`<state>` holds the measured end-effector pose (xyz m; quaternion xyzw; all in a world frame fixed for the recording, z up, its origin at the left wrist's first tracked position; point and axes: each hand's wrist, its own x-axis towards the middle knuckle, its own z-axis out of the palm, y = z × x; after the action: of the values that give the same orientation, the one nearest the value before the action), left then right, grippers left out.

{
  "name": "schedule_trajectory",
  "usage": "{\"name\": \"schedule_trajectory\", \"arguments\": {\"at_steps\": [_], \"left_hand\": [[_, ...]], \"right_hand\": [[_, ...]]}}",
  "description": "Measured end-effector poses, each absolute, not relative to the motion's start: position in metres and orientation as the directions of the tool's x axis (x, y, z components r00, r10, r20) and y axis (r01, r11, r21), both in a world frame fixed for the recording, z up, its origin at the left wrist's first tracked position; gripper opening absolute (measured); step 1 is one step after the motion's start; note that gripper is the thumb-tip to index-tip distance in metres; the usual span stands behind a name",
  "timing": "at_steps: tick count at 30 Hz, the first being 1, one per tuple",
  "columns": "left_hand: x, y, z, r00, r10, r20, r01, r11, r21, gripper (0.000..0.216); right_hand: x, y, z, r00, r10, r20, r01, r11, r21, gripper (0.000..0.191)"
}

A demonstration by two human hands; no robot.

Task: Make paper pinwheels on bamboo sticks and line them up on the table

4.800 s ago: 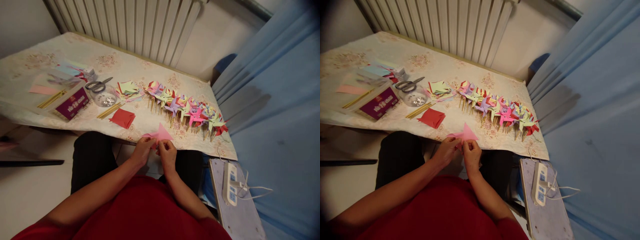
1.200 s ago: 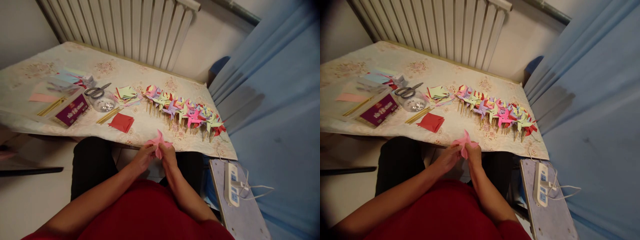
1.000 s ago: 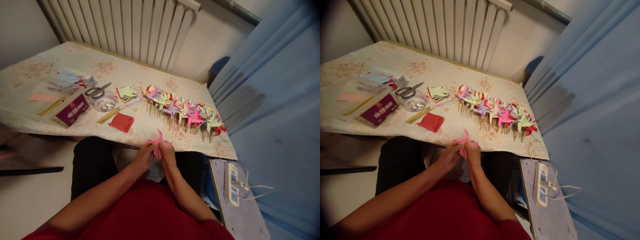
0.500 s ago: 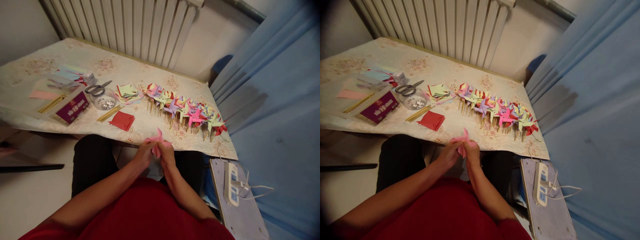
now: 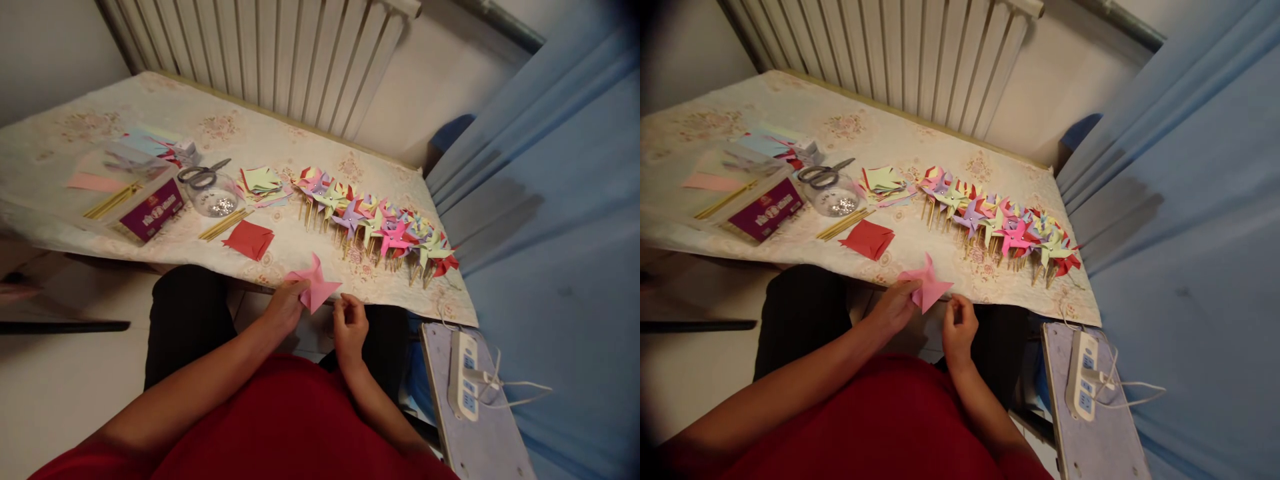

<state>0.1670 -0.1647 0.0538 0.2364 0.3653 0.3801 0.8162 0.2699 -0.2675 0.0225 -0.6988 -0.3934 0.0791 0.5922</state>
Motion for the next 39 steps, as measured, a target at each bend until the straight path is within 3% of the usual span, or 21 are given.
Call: {"name": "schedule_trajectory", "arguments": {"at_steps": [2,5,16,23,30,39], "left_hand": [[0.167,-0.166,0.052,0.449,0.787,-0.423,-0.445,0.608,0.658,0.011],[0.167,-0.167,0.049,0.444,0.789,-0.425,-0.450,0.607,0.656,0.016],[0.165,-0.169,0.051,0.495,0.774,-0.394,-0.397,0.605,0.690,0.029],[0.164,-0.172,0.052,0.505,0.774,-0.381,-0.332,0.583,0.742,0.025],[0.166,-0.175,0.053,0.516,0.768,-0.379,-0.322,0.584,0.745,0.018],[0.168,-0.177,0.053,0.543,0.764,-0.349,-0.346,0.583,0.735,0.020]], "right_hand": [[0.268,-0.271,0.024,0.525,0.697,0.488,0.599,0.104,-0.794,0.017],[0.265,-0.270,0.028,0.376,0.729,0.571,0.683,0.198,-0.703,0.021],[0.266,-0.265,0.028,0.317,0.769,0.555,0.701,0.205,-0.683,0.028],[0.261,-0.261,0.039,0.490,0.804,0.338,0.491,0.066,-0.869,0.014],[0.251,-0.250,0.051,0.635,0.772,0.027,0.155,-0.093,-0.984,0.023],[0.247,-0.242,0.055,0.708,0.705,-0.051,0.079,-0.150,-0.986,0.016]]}}
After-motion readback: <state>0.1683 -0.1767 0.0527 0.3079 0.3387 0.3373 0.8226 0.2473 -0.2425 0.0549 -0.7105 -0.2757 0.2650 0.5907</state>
